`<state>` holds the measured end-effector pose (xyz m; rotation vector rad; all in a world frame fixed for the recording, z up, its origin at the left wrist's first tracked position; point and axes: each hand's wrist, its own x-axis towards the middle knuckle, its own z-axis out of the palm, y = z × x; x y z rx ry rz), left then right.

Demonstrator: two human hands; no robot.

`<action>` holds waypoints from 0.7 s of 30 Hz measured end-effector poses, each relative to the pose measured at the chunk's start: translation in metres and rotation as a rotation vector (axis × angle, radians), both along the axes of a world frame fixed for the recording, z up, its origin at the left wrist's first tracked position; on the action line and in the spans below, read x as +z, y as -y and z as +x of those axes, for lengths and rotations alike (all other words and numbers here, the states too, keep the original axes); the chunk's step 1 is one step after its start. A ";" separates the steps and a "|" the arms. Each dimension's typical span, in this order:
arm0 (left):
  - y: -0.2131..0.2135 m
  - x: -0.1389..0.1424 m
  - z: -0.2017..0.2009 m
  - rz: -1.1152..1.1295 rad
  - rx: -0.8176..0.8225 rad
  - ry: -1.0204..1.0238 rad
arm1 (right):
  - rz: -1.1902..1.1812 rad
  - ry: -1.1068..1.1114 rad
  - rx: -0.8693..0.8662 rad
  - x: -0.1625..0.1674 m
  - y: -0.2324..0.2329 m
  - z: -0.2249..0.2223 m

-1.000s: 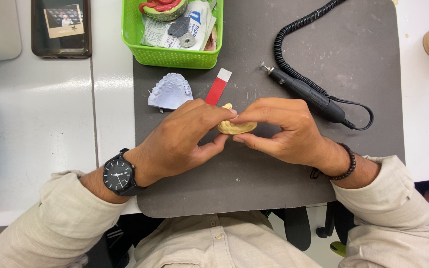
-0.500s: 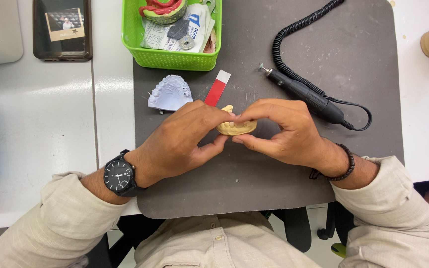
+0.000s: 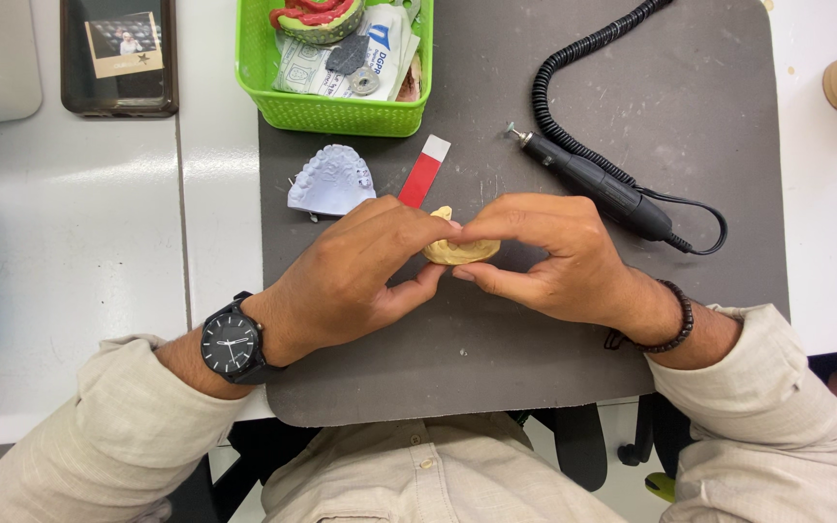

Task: The person fits a denture arch onto a plaster dental model and presses it together to check the bite. They insert red and blue articulating paper between the arches, bite the models together to mark contact points, then use a rotary grinding tool to adjust the denture surface and re-check the fit.

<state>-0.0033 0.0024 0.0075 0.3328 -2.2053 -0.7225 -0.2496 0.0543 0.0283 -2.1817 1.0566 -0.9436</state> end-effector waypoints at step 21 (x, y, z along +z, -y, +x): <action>0.000 0.000 0.000 0.002 -0.006 -0.002 | -0.021 -0.001 -0.009 0.001 0.001 0.000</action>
